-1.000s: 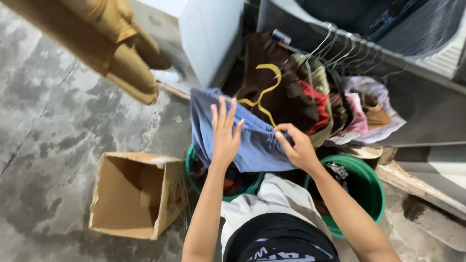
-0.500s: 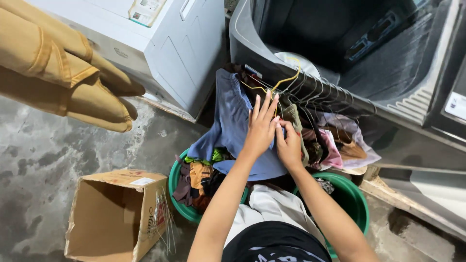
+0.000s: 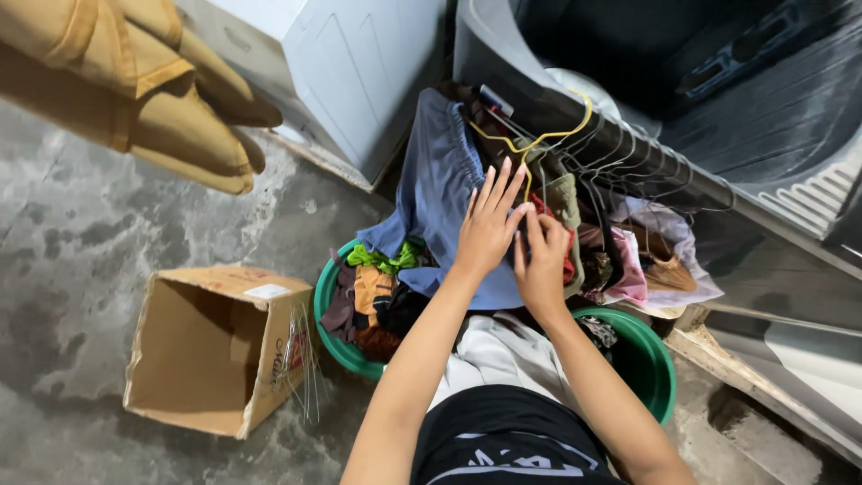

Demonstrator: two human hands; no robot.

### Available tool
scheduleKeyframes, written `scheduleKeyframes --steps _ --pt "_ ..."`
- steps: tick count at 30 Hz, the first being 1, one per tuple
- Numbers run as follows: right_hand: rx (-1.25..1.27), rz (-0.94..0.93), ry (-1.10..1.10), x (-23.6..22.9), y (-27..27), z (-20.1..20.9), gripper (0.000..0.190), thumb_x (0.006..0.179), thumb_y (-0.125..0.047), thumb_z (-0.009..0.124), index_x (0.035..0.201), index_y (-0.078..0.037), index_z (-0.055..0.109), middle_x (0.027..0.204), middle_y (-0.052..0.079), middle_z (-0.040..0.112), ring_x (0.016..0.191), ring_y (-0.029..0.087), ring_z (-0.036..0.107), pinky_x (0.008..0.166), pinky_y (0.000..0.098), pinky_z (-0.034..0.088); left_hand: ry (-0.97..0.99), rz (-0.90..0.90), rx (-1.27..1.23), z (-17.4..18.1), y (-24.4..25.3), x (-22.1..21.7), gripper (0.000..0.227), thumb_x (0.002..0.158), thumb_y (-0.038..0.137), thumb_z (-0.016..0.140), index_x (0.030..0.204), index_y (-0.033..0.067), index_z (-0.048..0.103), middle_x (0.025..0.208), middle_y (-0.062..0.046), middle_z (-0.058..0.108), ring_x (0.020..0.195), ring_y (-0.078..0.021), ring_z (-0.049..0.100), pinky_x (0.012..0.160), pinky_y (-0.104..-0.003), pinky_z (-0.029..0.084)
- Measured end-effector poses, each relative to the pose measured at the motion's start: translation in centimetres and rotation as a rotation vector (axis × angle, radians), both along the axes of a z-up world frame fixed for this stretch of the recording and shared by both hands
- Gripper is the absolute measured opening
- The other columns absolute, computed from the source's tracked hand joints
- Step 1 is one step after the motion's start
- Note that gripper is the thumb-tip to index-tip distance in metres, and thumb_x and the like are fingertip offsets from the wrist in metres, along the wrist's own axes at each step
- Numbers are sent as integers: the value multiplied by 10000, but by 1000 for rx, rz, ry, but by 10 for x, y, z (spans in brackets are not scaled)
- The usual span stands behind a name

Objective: The person hangs laundry by taking garments one at a time from a bucket and inserting wire clothes hangers into them by hand.

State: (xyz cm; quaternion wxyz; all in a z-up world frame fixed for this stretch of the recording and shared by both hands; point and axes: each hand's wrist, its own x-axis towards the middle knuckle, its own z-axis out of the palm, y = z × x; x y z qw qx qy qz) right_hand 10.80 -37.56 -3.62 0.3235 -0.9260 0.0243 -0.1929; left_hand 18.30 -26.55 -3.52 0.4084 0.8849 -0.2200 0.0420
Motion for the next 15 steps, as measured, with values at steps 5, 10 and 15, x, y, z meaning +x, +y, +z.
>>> scheduleKeyframes --steps 5,10,15 --pt "-125 -75 -50 -3 5 -1 586 970 -68 691 1519 7 501 1399 205 504 1267 356 462 1085 494 337 28 -30 -18 -16 11 -26 588 1088 287 489 1642 232 301 1740 -47 216 1605 -303 250 1254 -503 291" --pt "-325 35 -119 -23 26 -10 594 962 -130 717 1496 -18 482 1510 240 385 1391 403 401 1163 560 260 184 14 3 -41 35 -62 622 1047 260 529 1628 216 312 1723 -47 250 1590 -291 261 1243 -518 278" --pt "72 494 122 -42 62 -37 592 992 -119 671 1539 -51 456 1559 251 341 1302 357 520 1118 451 446 371 162 139 -101 98 -120 718 962 223 613 1610 165 310 1679 -120 267 1530 -361 285 1150 -548 329"
